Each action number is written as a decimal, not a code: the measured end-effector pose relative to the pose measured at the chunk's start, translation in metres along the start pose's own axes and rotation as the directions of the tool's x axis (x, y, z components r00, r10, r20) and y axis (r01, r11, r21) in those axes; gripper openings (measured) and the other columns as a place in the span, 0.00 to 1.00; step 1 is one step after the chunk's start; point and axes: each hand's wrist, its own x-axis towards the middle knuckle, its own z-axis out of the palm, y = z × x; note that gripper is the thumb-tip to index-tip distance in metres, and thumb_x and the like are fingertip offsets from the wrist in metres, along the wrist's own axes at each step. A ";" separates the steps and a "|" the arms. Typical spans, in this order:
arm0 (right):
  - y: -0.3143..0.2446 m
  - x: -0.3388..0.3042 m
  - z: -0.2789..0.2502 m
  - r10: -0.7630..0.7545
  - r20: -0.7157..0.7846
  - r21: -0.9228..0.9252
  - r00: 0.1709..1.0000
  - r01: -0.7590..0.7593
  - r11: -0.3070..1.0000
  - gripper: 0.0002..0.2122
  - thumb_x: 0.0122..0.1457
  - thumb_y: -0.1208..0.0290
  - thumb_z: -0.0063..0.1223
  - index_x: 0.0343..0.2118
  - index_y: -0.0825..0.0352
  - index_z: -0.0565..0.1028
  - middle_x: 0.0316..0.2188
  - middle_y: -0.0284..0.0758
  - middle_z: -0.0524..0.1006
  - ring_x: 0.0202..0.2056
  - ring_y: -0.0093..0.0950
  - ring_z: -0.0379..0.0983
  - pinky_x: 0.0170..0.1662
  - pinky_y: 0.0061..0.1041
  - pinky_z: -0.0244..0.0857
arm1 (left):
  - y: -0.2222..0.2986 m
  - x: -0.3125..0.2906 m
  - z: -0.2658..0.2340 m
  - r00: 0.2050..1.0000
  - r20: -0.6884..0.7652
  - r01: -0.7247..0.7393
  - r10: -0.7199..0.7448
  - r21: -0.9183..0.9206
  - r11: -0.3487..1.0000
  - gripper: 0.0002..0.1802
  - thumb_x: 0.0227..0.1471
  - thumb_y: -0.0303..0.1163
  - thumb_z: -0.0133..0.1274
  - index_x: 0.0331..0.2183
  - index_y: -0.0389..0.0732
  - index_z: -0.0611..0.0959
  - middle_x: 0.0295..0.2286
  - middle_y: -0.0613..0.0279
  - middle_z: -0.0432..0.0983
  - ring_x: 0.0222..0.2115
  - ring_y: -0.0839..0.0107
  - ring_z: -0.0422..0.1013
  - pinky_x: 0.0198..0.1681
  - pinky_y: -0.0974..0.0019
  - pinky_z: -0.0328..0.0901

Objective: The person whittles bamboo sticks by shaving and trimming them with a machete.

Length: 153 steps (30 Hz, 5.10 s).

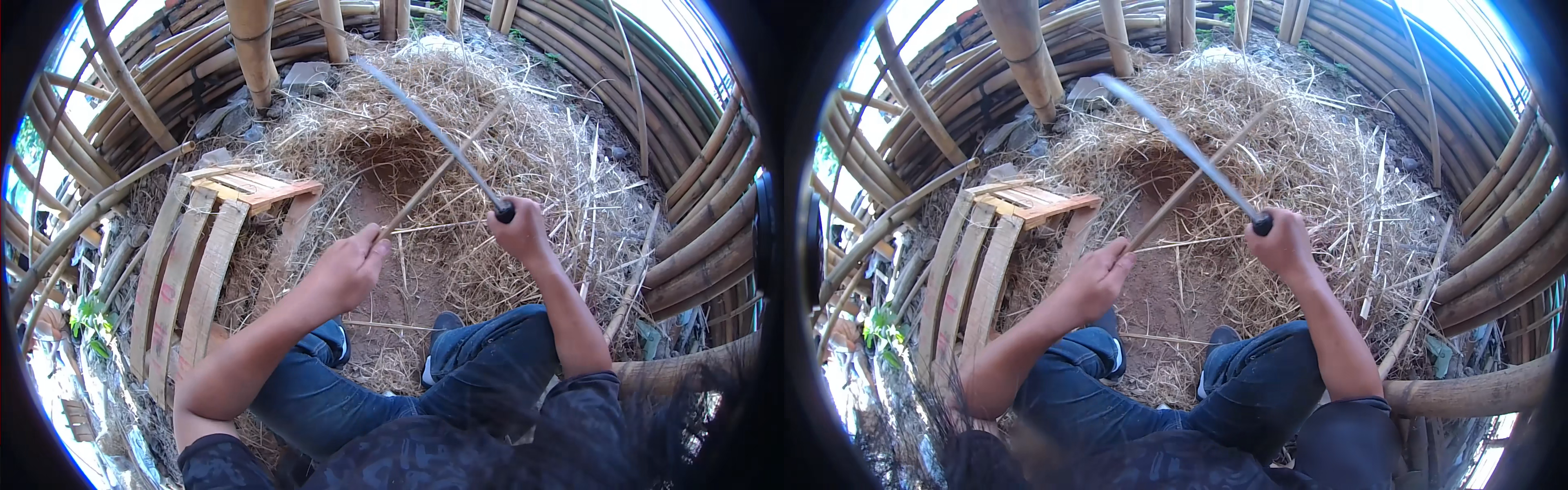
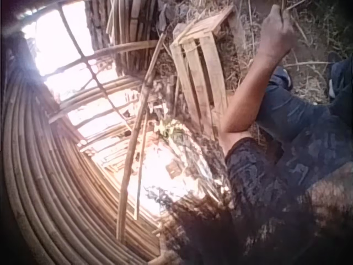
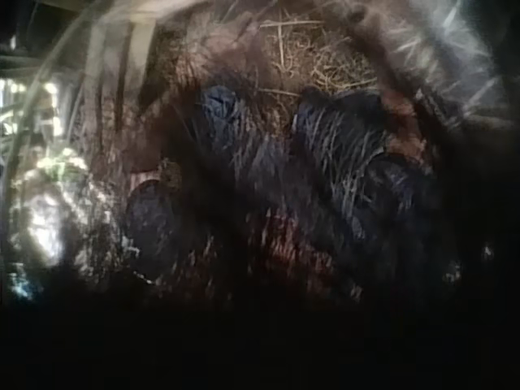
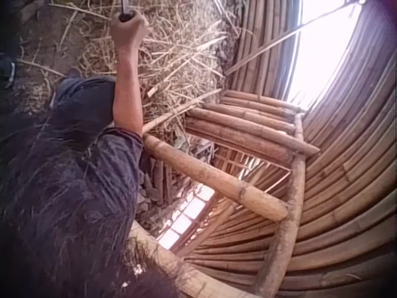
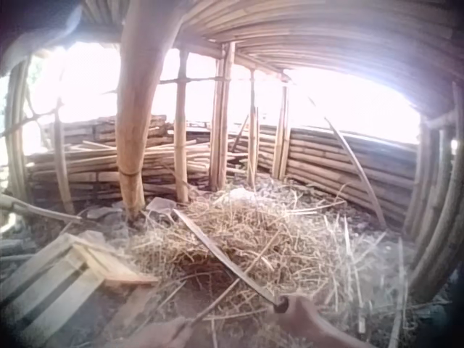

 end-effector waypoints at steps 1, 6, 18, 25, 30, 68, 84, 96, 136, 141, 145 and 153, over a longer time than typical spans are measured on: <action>-0.008 -0.003 0.003 -0.084 0.000 0.007 0.996 0.084 0.996 0.12 0.45 0.66 0.57 0.25 0.71 0.79 0.17 0.44 0.76 0.22 0.37 0.77 0.29 0.35 0.69 | 0.001 0.000 0.005 1.000 -0.008 -0.021 0.022 0.024 0.999 0.12 0.61 0.35 0.41 0.34 0.34 0.70 0.21 0.46 0.69 0.25 0.52 0.68 0.30 0.56 0.60; -0.039 -0.015 0.012 -0.356 0.067 -0.030 0.932 0.359 0.933 0.10 0.42 0.67 0.59 0.23 0.69 0.77 0.16 0.44 0.74 0.22 0.44 0.74 0.31 0.37 0.68 | 0.001 -0.001 0.021 0.991 -0.021 -0.133 0.136 0.108 0.985 0.13 0.61 0.34 0.39 0.36 0.32 0.69 0.23 0.37 0.73 0.29 0.39 0.71 0.33 0.44 0.62; 0.016 0.015 0.003 0.040 0.019 -0.280 0.999 -0.033 0.960 0.10 0.48 0.66 0.55 0.26 0.68 0.79 0.23 0.43 0.79 0.25 0.35 0.78 0.33 0.35 0.72 | -0.001 -0.016 0.017 0.985 0.018 -0.163 0.174 0.460 0.873 0.09 0.58 0.28 0.39 0.34 0.30 0.69 0.18 0.41 0.74 0.22 0.44 0.74 0.25 0.48 0.69; 0.046 0.012 -0.013 0.149 -0.017 -0.030 0.989 -0.149 0.988 0.11 0.48 0.67 0.54 0.26 0.73 0.78 0.17 0.41 0.76 0.20 0.29 0.74 0.27 0.31 0.69 | -0.014 -0.006 0.016 0.990 -0.038 -0.113 0.137 0.368 0.923 0.09 0.60 0.30 0.41 0.33 0.33 0.67 0.18 0.36 0.72 0.23 0.39 0.71 0.27 0.44 0.65; -0.037 -0.010 0.009 -0.122 0.045 -0.058 0.992 0.124 0.991 0.10 0.46 0.66 0.56 0.24 0.70 0.78 0.17 0.41 0.76 0.21 0.36 0.75 0.30 0.34 0.70 | 0.004 0.004 0.023 0.971 -0.057 -0.202 0.232 0.320 0.926 0.07 0.58 0.28 0.41 0.33 0.33 0.67 0.18 0.36 0.71 0.24 0.39 0.71 0.27 0.44 0.64; 0.039 -0.041 -0.044 0.289 0.080 0.567 0.954 -0.282 0.774 0.11 0.52 0.68 0.60 0.20 0.70 0.73 0.13 0.30 0.71 0.15 0.18 0.69 0.17 0.20 0.62 | -0.046 0.027 -0.019 0.978 -0.209 0.013 0.005 0.084 0.996 0.19 0.62 0.40 0.40 0.37 0.31 0.72 0.24 0.45 0.72 0.26 0.54 0.71 0.33 0.56 0.63; -0.070 -0.055 -0.025 0.027 0.044 0.756 0.999 -0.051 0.653 0.20 0.45 0.53 0.69 0.24 0.67 0.77 0.17 0.29 0.75 0.20 0.16 0.71 0.25 0.16 0.65 | 0.017 0.011 0.007 0.992 -0.040 -0.122 0.120 -0.048 0.991 0.11 0.64 0.36 0.37 0.38 0.37 0.66 0.20 0.59 0.64 0.19 0.67 0.64 0.25 0.66 0.61; -0.115 0.043 0.017 0.196 -0.031 0.963 0.980 -0.023 0.267 0.05 0.49 0.81 0.58 0.28 0.76 0.74 0.24 0.40 0.77 0.25 0.27 0.76 0.29 0.24 0.71 | 0.093 -0.009 0.018 0.698 -0.243 -0.365 0.674 0.689 0.626 0.33 0.51 0.41 0.55 0.53 0.34 0.64 0.51 0.41 0.62 0.54 0.48 0.60 0.53 0.45 0.56; 0.006 0.156 0.000 0.470 0.238 0.910 0.850 -0.026 -0.413 0.07 0.53 0.74 0.50 0.34 0.70 0.71 0.27 0.36 0.77 0.29 0.27 0.76 0.36 0.25 0.72 | 0.038 -0.035 0.180 0.591 -0.199 -0.765 0.782 -0.447 0.464 0.14 0.48 0.25 0.56 0.37 0.36 0.72 0.38 0.53 0.68 0.42 0.58 0.67 0.50 0.58 0.60; -0.015 0.142 -0.064 0.399 0.122 0.964 0.909 -0.012 -0.267 0.08 0.53 0.76 0.48 0.35 0.72 0.70 0.28 0.38 0.76 0.31 0.29 0.74 0.42 0.27 0.70 | 0.022 0.059 0.160 0.656 0.405 -0.717 0.637 0.071 0.693 0.27 0.49 0.45 0.56 0.52 0.49 0.76 0.49 0.53 0.70 0.50 0.55 0.64 0.52 0.50 0.57; -0.018 0.146 -0.088 0.400 0.045 0.958 0.915 0.075 -0.278 0.09 0.53 0.76 0.50 0.36 0.73 0.71 0.29 0.38 0.76 0.32 0.30 0.75 0.42 0.27 0.71 | 0.030 0.054 0.171 0.635 0.082 -0.764 0.768 -0.081 0.640 0.22 0.50 0.37 0.55 0.47 0.42 0.78 0.48 0.53 0.71 0.49 0.55 0.67 0.53 0.52 0.58; -0.036 0.126 -0.113 0.325 0.026 0.977 0.945 0.045 -0.210 0.08 0.52 0.77 0.49 0.35 0.73 0.71 0.28 0.37 0.76 0.30 0.28 0.75 0.38 0.22 0.71 | 0.019 0.030 0.162 0.427 0.054 -0.904 0.903 0.056 0.424 0.28 0.50 0.40 0.53 0.50 0.35 0.73 0.52 0.51 0.67 0.54 0.57 0.63 0.59 0.55 0.55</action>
